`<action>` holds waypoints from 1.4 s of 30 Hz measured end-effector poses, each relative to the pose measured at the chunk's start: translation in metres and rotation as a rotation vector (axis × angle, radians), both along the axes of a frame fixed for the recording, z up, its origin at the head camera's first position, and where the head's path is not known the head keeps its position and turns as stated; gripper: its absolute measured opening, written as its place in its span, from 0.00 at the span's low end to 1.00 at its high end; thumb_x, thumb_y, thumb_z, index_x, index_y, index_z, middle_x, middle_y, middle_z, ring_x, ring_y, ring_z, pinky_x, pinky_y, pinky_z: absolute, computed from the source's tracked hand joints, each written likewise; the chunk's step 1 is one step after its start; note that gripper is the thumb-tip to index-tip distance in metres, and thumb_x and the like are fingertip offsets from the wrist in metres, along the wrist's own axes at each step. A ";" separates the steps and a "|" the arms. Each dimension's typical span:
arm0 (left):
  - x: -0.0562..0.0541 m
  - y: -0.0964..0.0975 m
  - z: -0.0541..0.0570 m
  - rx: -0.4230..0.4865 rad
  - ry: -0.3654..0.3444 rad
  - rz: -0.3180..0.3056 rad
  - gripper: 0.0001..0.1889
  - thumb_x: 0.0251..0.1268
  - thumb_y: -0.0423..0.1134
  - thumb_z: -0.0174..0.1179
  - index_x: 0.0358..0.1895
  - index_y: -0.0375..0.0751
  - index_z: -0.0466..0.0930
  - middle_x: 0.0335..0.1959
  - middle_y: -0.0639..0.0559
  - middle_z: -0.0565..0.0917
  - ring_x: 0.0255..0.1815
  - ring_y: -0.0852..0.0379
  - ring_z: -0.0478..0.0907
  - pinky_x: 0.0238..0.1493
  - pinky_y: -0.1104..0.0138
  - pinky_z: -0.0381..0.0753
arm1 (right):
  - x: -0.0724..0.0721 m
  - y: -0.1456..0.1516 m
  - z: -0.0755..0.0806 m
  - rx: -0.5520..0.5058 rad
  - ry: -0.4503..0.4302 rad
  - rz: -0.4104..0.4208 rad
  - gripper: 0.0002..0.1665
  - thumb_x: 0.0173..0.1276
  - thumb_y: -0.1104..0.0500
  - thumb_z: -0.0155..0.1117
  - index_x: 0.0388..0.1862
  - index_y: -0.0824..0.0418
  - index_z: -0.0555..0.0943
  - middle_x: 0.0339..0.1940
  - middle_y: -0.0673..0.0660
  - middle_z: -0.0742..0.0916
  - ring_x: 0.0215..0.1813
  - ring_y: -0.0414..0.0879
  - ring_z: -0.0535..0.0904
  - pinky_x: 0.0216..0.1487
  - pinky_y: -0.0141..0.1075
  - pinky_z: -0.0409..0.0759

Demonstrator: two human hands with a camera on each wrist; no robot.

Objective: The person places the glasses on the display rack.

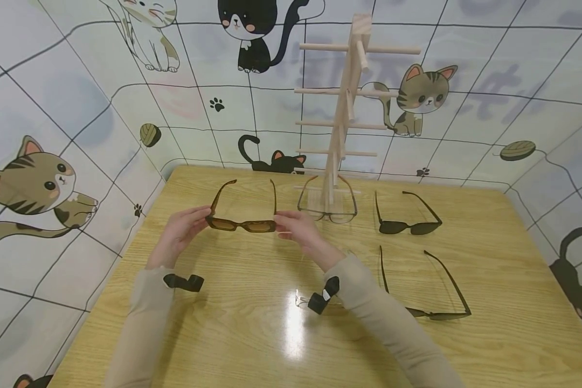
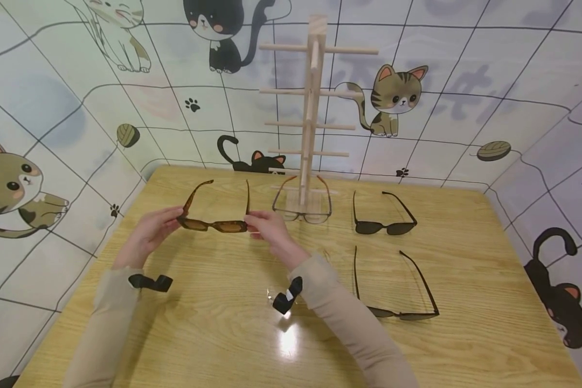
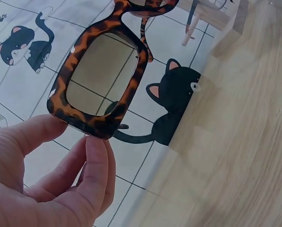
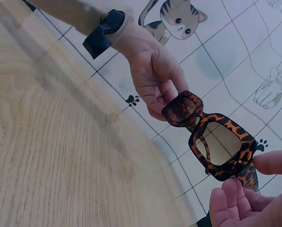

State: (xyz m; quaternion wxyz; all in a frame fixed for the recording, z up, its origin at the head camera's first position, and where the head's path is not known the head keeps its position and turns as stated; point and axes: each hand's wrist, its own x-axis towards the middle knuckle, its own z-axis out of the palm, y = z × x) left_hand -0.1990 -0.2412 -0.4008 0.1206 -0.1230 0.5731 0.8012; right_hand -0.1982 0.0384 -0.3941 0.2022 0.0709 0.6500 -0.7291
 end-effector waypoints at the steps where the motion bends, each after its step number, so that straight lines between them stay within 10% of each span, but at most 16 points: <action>1: 0.001 0.001 0.002 -0.006 0.007 -0.007 0.10 0.66 0.30 0.56 0.31 0.47 0.86 0.34 0.57 0.84 0.35 0.64 0.80 0.41 0.75 0.79 | 0.001 0.001 0.002 -0.001 0.002 0.004 0.22 0.68 0.64 0.58 0.58 0.73 0.73 0.33 0.52 0.81 0.30 0.40 0.77 0.42 0.35 0.81; 14: 0.016 0.017 0.020 -0.002 0.040 -0.043 0.09 0.64 0.30 0.58 0.33 0.46 0.86 0.35 0.55 0.85 0.37 0.62 0.81 0.45 0.74 0.79 | 0.015 0.023 0.018 0.018 0.046 0.006 0.22 0.69 0.63 0.57 0.60 0.71 0.72 0.51 0.65 0.80 0.34 0.41 0.77 0.42 0.33 0.81; 42: 0.023 0.077 0.032 -0.002 0.104 -0.072 0.10 0.63 0.28 0.58 0.32 0.48 0.86 0.36 0.54 0.84 0.37 0.62 0.82 0.45 0.72 0.79 | 0.050 0.081 0.028 0.057 0.158 -0.091 0.22 0.68 0.65 0.57 0.58 0.74 0.73 0.37 0.51 0.82 0.35 0.39 0.78 0.43 0.33 0.81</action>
